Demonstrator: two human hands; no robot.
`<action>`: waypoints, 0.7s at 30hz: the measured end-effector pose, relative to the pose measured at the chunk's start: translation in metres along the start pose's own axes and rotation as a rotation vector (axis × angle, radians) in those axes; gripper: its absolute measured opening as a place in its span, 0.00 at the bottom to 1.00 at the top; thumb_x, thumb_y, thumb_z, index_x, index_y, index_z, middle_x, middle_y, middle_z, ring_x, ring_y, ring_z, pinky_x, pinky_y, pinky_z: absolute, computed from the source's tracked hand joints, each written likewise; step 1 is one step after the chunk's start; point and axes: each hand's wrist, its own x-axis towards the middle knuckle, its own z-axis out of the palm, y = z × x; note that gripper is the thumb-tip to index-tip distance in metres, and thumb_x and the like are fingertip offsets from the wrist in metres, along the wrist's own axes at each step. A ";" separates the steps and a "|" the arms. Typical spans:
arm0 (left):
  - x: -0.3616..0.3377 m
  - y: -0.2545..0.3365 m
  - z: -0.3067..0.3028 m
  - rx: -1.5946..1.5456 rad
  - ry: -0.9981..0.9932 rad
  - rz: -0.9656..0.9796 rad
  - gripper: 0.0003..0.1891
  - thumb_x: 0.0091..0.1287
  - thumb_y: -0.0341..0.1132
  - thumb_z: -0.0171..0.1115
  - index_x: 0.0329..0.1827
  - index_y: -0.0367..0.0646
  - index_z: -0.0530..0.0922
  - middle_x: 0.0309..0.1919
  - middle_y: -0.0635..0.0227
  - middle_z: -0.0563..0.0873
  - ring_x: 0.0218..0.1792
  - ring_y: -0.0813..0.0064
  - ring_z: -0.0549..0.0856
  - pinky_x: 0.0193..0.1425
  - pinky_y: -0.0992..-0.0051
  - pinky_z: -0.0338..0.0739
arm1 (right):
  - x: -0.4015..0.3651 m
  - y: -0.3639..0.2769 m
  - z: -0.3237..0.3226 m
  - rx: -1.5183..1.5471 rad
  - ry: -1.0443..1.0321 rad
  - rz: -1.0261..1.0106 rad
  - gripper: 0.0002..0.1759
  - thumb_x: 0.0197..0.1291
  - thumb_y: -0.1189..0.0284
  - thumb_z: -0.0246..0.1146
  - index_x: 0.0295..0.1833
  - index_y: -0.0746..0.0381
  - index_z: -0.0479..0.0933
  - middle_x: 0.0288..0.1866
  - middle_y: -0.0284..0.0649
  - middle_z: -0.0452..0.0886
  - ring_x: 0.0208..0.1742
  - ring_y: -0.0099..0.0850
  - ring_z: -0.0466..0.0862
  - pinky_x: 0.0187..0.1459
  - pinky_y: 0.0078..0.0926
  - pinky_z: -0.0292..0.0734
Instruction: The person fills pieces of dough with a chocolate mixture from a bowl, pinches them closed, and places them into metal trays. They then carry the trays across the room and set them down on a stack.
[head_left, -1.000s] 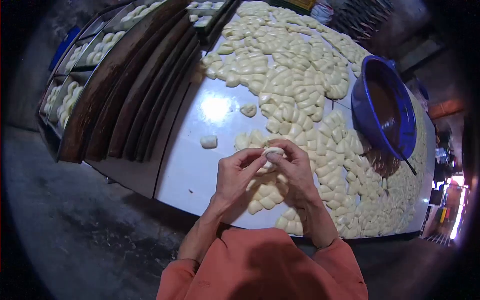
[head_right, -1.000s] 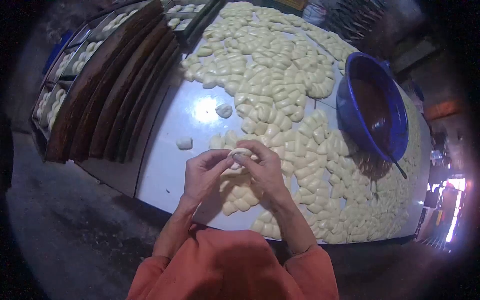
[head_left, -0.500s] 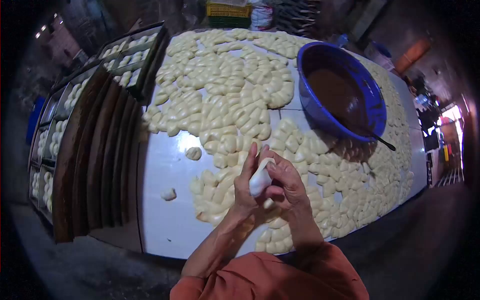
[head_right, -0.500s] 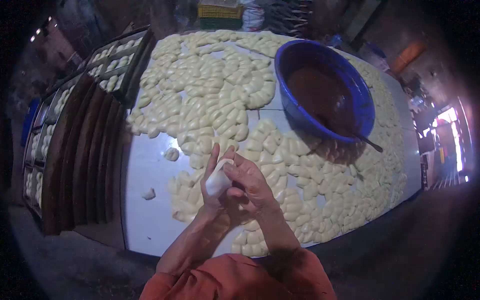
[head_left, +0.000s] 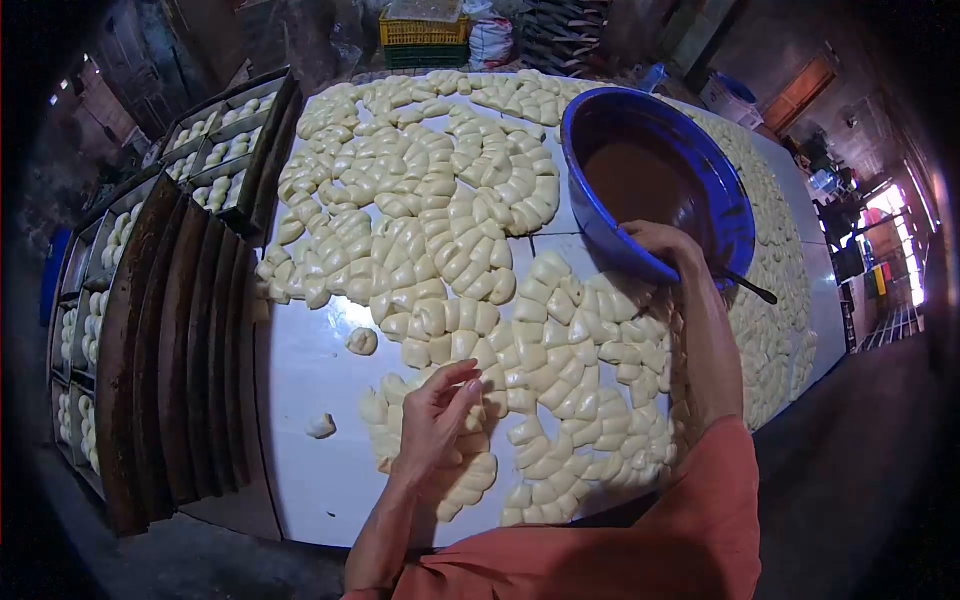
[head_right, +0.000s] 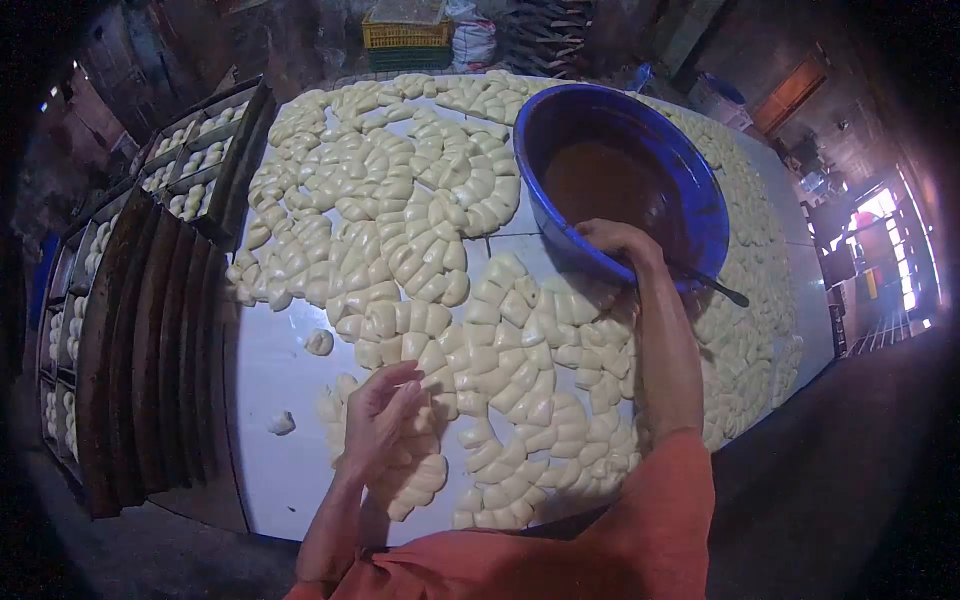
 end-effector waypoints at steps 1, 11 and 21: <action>0.000 0.001 0.000 0.020 -0.032 0.002 0.18 0.72 0.33 0.62 0.62 0.36 0.77 0.51 0.60 0.86 0.46 0.78 0.86 0.46 0.78 0.81 | -0.011 -0.015 -0.003 0.088 -0.009 -0.015 0.10 0.65 0.67 0.62 0.44 0.62 0.80 0.39 0.31 0.81 0.40 0.22 0.78 0.45 0.26 0.74; 0.019 0.010 0.022 -0.220 -0.136 0.027 0.19 0.74 0.38 0.59 0.63 0.36 0.76 0.56 0.61 0.83 0.55 0.72 0.83 0.58 0.71 0.78 | -0.102 -0.129 0.045 1.374 0.118 -0.430 0.07 0.69 0.68 0.60 0.46 0.61 0.75 0.37 0.33 0.79 0.35 0.23 0.82 0.36 0.19 0.79; -0.009 0.001 -0.041 -0.791 0.232 0.045 0.15 0.72 0.37 0.62 0.55 0.36 0.79 0.42 0.67 0.86 0.43 0.77 0.84 0.54 0.71 0.80 | -0.104 -0.238 0.219 1.376 -0.350 -0.438 0.20 0.64 0.68 0.67 0.58 0.60 0.73 0.52 0.33 0.79 0.46 0.21 0.80 0.46 0.16 0.75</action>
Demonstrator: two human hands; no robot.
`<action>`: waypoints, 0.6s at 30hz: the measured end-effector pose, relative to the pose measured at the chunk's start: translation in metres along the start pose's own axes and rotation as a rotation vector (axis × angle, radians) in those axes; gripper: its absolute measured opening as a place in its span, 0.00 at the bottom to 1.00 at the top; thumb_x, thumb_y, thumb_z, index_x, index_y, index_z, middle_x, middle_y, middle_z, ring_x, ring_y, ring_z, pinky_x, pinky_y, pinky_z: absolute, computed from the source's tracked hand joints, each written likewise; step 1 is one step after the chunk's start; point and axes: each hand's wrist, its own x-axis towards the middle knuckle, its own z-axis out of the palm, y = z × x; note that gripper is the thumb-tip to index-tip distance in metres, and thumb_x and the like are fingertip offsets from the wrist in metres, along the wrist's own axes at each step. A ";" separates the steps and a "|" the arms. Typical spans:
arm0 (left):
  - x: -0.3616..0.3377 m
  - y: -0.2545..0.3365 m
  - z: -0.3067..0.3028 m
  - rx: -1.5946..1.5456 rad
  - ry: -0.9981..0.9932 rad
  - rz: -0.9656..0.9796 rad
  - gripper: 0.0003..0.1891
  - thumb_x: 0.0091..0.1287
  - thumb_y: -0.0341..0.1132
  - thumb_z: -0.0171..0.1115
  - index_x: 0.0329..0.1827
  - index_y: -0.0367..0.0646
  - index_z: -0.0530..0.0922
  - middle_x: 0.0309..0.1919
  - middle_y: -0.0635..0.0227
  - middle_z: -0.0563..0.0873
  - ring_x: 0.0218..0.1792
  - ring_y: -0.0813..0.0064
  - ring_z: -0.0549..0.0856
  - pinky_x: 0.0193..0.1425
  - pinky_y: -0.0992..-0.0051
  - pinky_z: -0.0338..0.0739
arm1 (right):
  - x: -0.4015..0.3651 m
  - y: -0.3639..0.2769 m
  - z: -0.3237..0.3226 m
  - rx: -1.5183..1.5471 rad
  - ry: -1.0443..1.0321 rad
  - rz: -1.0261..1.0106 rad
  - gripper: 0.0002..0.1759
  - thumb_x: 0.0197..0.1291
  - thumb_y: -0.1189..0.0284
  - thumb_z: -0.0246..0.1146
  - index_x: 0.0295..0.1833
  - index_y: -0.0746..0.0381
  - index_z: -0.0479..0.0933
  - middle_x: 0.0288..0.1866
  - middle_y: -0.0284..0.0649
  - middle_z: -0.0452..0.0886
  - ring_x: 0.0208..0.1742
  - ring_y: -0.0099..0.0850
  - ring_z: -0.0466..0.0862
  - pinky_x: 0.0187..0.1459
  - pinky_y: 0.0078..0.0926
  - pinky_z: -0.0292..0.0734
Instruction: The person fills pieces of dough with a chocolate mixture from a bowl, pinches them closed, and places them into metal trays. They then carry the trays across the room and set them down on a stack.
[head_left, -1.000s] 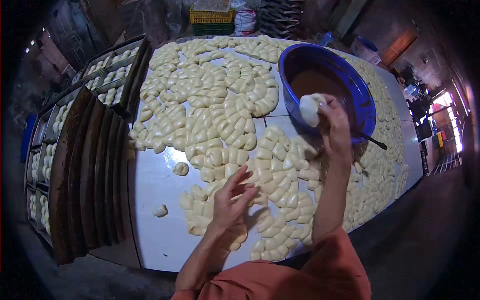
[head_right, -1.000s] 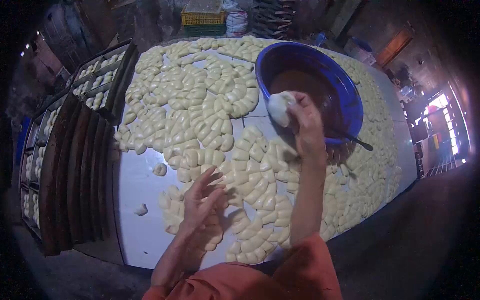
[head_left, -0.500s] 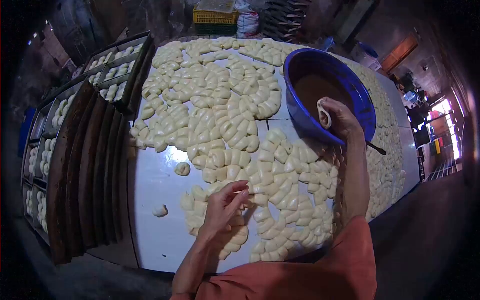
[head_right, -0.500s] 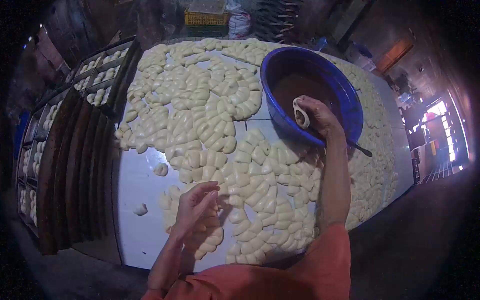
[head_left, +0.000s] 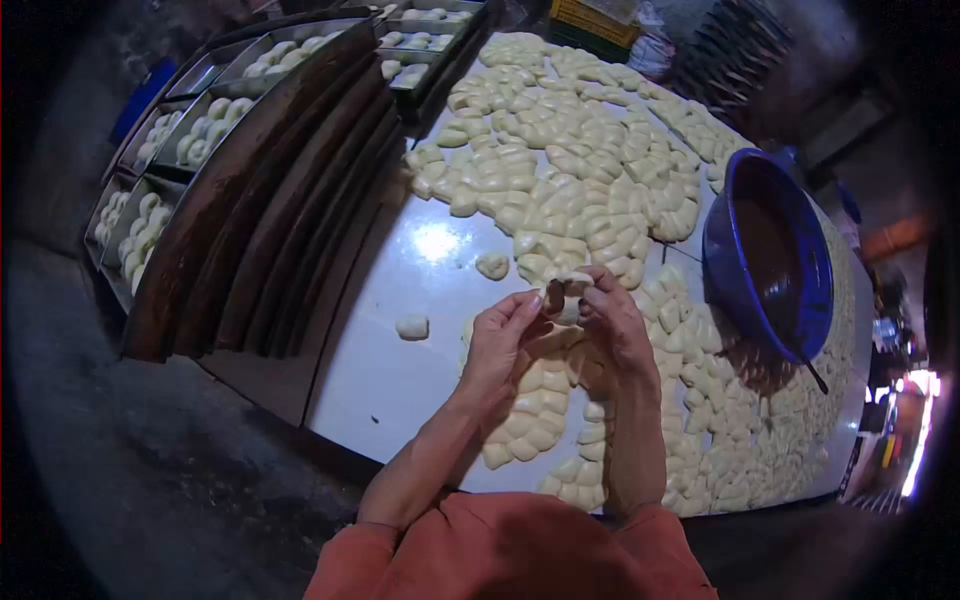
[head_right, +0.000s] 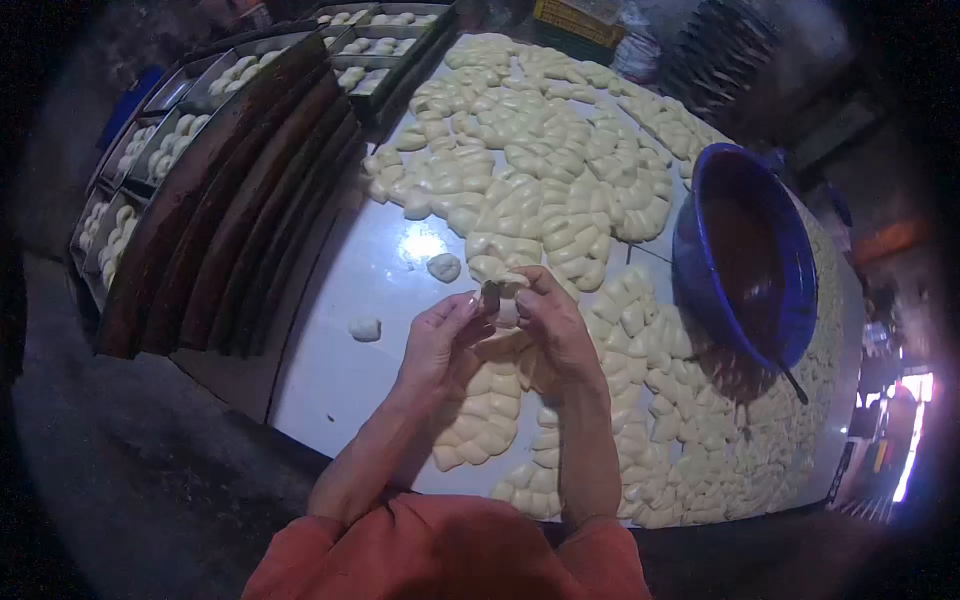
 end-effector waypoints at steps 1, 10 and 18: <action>-0.002 0.003 -0.012 0.017 0.057 0.047 0.14 0.72 0.36 0.62 0.54 0.36 0.80 0.42 0.67 0.86 0.41 0.79 0.84 0.51 0.74 0.80 | 0.002 0.014 0.008 -0.148 -0.013 -0.089 0.22 0.61 0.70 0.68 0.60 0.61 0.73 0.55 0.36 0.77 0.51 0.25 0.80 0.50 0.18 0.74; -0.017 0.029 -0.041 0.290 0.282 0.341 0.18 0.70 0.32 0.65 0.59 0.32 0.80 0.43 0.66 0.88 0.41 0.82 0.84 0.46 0.81 0.81 | 0.018 0.080 0.072 -1.042 0.165 -0.630 0.19 0.55 0.79 0.71 0.53 0.64 0.81 0.52 0.42 0.79 0.48 0.31 0.82 0.49 0.27 0.78; -0.019 0.073 -0.058 0.188 0.196 0.071 0.12 0.69 0.36 0.66 0.47 0.36 0.84 0.33 0.69 0.87 0.32 0.84 0.85 0.30 0.85 0.76 | 0.012 0.065 0.078 -0.605 -0.104 -0.183 0.21 0.61 0.76 0.65 0.61 0.66 0.78 0.47 0.39 0.81 0.42 0.25 0.79 0.44 0.23 0.75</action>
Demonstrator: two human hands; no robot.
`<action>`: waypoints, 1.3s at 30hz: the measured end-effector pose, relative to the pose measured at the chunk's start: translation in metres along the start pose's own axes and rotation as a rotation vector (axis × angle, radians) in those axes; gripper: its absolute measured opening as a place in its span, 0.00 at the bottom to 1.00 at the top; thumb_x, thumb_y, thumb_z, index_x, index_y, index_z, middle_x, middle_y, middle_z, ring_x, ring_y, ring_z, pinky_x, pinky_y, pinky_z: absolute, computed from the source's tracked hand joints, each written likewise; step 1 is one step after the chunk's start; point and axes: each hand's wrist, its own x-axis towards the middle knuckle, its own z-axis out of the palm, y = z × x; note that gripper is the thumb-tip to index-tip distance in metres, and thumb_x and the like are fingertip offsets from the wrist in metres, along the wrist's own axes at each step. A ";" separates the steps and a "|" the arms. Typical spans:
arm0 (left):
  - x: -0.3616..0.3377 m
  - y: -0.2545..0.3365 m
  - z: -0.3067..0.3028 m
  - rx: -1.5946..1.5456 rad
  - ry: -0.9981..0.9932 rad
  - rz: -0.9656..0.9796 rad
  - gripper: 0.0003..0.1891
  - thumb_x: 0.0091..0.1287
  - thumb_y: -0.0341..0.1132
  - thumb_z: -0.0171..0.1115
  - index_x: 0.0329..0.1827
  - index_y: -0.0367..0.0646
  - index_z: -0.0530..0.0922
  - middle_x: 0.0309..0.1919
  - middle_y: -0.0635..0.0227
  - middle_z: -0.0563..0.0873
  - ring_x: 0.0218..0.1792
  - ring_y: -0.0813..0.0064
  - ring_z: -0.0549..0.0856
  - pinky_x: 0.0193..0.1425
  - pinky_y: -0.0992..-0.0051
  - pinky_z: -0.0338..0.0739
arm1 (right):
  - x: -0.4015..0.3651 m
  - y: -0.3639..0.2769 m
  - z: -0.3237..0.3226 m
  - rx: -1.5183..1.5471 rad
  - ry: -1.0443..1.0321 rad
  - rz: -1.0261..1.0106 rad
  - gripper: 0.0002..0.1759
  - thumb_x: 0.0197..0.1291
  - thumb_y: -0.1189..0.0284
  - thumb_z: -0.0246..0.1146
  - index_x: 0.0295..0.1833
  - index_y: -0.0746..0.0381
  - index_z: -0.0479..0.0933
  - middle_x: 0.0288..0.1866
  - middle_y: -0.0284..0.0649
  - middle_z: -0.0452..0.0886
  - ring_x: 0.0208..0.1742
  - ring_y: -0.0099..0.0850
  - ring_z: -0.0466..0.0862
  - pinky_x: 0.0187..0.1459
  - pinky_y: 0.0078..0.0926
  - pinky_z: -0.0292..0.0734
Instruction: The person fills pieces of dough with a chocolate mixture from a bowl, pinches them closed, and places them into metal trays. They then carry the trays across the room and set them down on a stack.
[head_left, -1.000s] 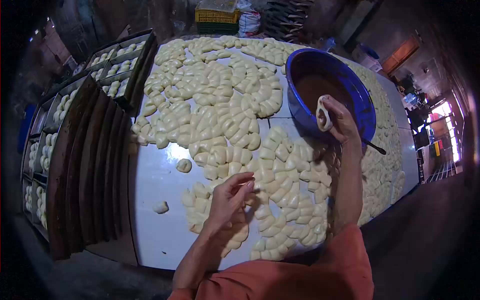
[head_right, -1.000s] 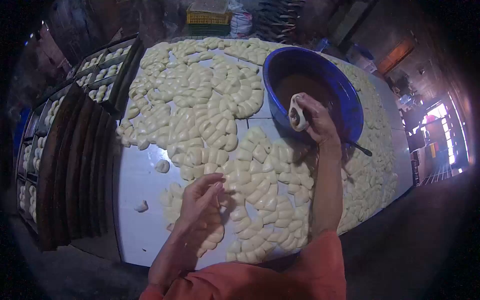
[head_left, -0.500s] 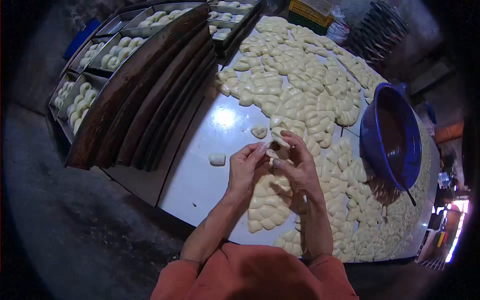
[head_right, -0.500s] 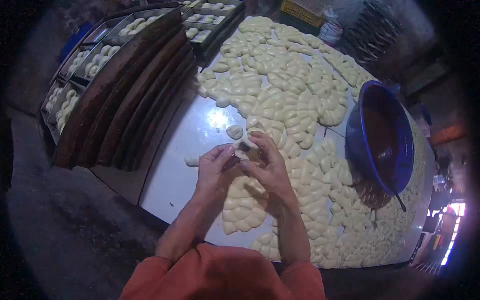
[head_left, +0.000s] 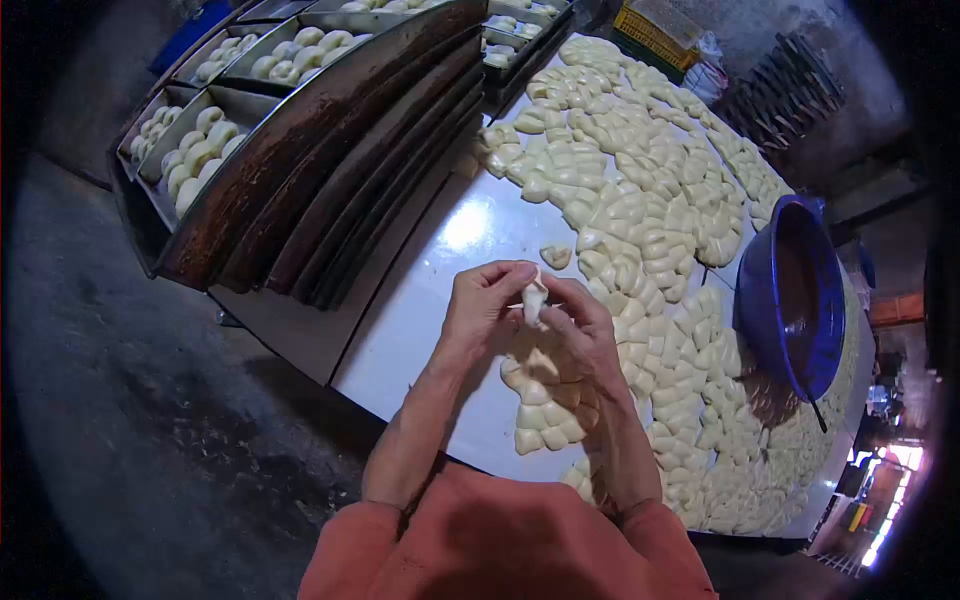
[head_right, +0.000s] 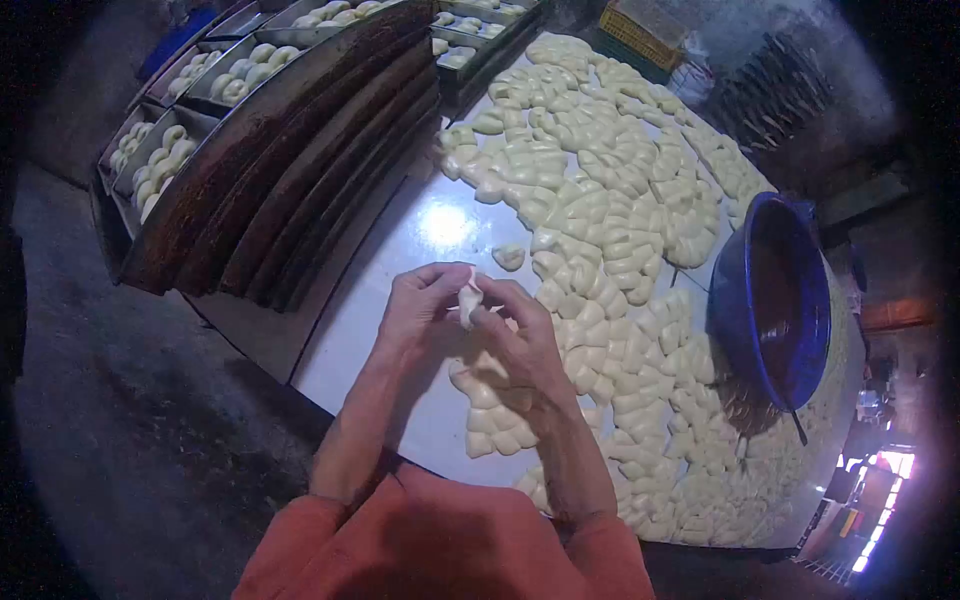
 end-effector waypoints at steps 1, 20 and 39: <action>0.002 0.004 -0.007 0.050 -0.019 -0.001 0.12 0.69 0.36 0.66 0.47 0.35 0.84 0.33 0.68 0.87 0.32 0.83 0.85 0.30 0.84 0.77 | -0.001 -0.002 0.002 -0.079 -0.023 -0.057 0.22 0.61 0.76 0.65 0.62 0.64 0.78 0.49 0.39 0.80 0.44 0.26 0.79 0.45 0.23 0.75; -0.033 -0.003 -0.035 0.269 -0.027 0.081 0.12 0.71 0.31 0.62 0.53 0.33 0.83 0.40 0.68 0.87 0.40 0.82 0.84 0.43 0.80 0.82 | 0.008 0.016 0.048 -0.301 0.181 0.001 0.10 0.62 0.72 0.67 0.42 0.69 0.78 0.40 0.41 0.79 0.32 0.31 0.78 0.34 0.28 0.75; -0.022 -0.039 -0.086 0.243 0.178 0.107 0.23 0.72 0.33 0.60 0.68 0.33 0.70 0.42 0.66 0.86 0.38 0.84 0.82 0.40 0.84 0.77 | 0.069 0.021 0.050 -0.497 -0.294 0.111 0.17 0.66 0.69 0.60 0.53 0.70 0.80 0.44 0.46 0.86 0.46 0.31 0.83 0.51 0.28 0.76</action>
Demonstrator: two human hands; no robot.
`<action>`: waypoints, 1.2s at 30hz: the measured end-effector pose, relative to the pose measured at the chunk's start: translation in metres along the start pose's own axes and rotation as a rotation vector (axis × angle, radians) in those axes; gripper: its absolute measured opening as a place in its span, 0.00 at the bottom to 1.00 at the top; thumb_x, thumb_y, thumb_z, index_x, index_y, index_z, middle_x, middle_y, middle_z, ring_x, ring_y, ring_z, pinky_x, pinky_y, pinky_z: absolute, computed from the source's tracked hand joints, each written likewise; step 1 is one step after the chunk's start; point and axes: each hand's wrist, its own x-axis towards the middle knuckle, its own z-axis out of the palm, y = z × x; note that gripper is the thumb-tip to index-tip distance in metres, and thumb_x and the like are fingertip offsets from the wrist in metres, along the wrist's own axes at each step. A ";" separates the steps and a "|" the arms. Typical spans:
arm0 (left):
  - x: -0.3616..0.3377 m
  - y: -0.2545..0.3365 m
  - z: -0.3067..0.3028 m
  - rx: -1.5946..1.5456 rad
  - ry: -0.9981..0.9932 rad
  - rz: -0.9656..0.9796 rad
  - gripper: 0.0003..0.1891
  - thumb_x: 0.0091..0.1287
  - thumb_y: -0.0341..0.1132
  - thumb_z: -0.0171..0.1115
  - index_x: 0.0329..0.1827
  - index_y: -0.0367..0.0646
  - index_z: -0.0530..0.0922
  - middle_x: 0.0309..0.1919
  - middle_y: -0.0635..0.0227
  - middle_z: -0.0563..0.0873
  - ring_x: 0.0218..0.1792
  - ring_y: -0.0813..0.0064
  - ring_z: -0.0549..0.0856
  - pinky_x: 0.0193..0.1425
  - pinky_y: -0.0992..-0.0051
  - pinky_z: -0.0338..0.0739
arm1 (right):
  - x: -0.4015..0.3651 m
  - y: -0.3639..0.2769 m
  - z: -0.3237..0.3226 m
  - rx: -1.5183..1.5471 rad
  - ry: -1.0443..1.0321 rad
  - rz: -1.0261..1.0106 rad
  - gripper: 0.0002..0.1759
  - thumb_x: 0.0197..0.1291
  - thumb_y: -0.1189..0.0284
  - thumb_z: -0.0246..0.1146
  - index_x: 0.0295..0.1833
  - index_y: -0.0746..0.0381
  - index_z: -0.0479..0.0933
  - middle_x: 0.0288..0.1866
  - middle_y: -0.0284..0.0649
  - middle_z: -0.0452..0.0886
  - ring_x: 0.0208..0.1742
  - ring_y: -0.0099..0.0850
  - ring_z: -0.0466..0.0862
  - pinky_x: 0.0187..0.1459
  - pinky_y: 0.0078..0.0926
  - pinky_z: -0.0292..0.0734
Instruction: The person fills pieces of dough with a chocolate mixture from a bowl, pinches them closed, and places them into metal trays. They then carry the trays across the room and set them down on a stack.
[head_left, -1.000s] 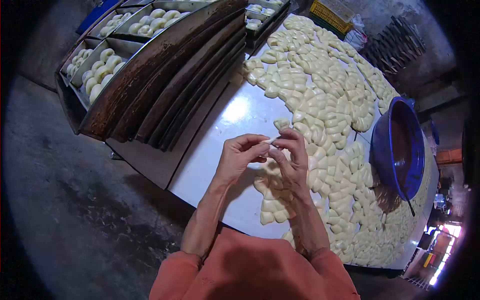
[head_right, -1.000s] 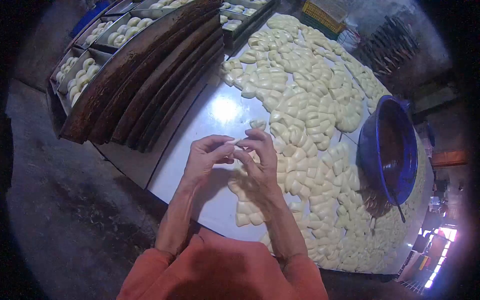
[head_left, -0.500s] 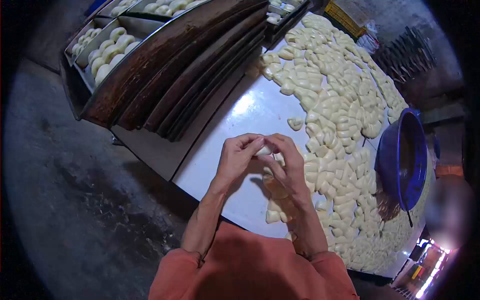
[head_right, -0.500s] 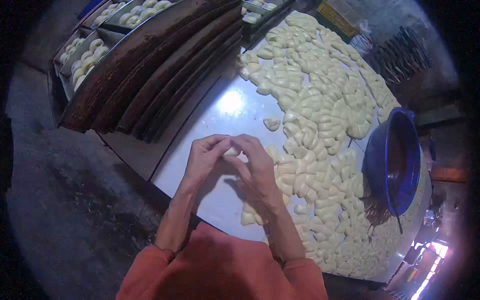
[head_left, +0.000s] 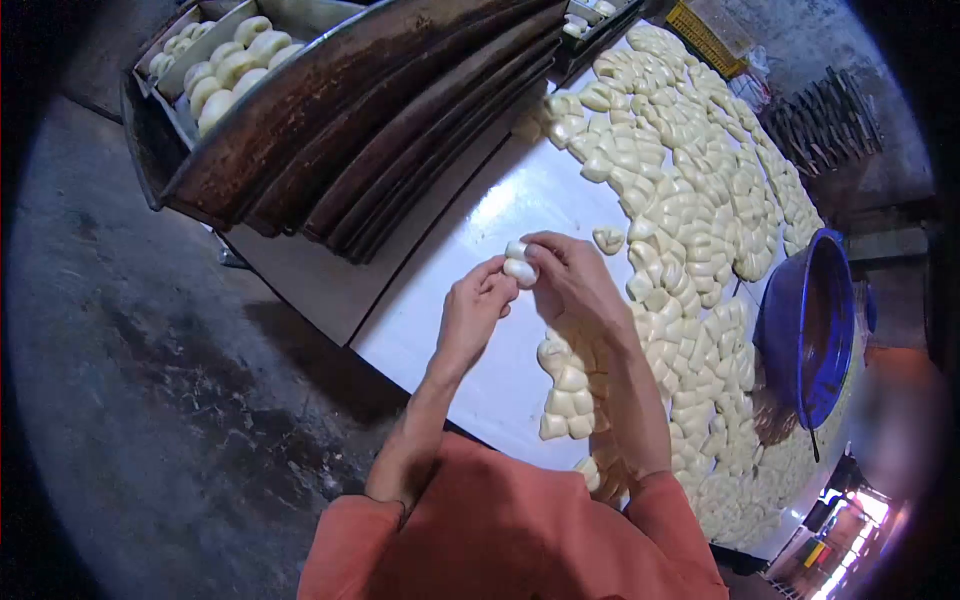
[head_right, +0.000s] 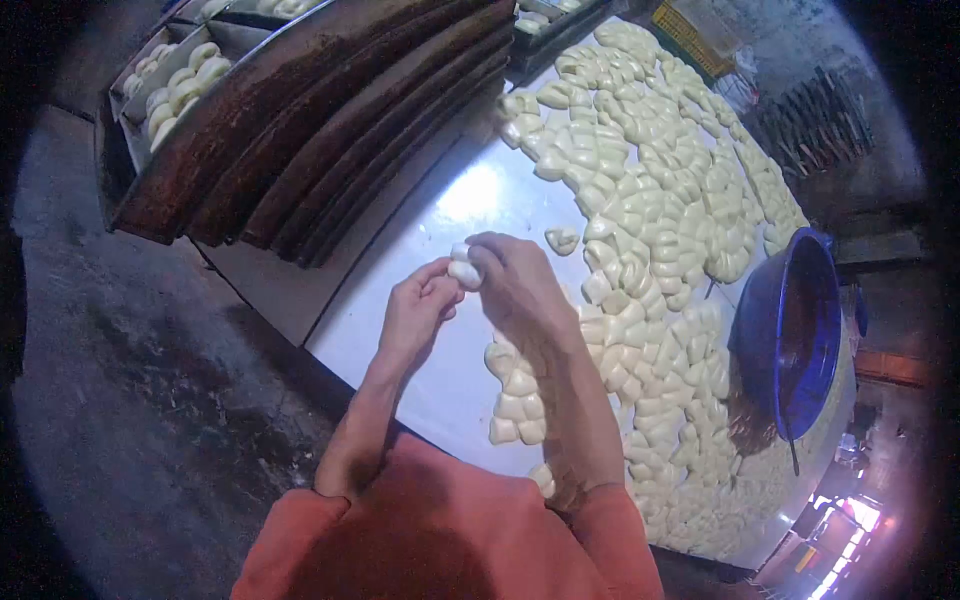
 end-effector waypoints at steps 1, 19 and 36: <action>0.000 -0.002 -0.001 0.016 0.030 0.002 0.24 0.71 0.33 0.61 0.68 0.33 0.70 0.40 0.67 0.87 0.36 0.84 0.82 0.39 0.83 0.76 | -0.002 -0.005 -0.007 -0.072 0.008 0.103 0.17 0.67 0.67 0.60 0.55 0.67 0.80 0.45 0.47 0.85 0.43 0.32 0.83 0.50 0.28 0.76; -0.070 0.006 0.045 0.672 -0.289 0.363 0.27 0.58 0.37 0.70 0.61 0.43 0.76 0.55 0.56 0.80 0.47 0.65 0.84 0.50 0.66 0.80 | -0.136 0.011 -0.026 0.094 0.091 -0.003 0.17 0.64 0.77 0.60 0.58 0.63 0.72 0.49 0.47 0.81 0.48 0.36 0.83 0.50 0.34 0.79; -0.066 0.009 0.058 0.525 -0.294 0.214 0.09 0.61 0.33 0.68 0.40 0.37 0.83 0.39 0.59 0.86 0.38 0.61 0.85 0.45 0.67 0.78 | -0.137 0.031 -0.038 -0.157 -0.035 -0.028 0.13 0.57 0.77 0.68 0.48 0.67 0.79 0.36 0.36 0.84 0.33 0.21 0.83 0.36 0.21 0.80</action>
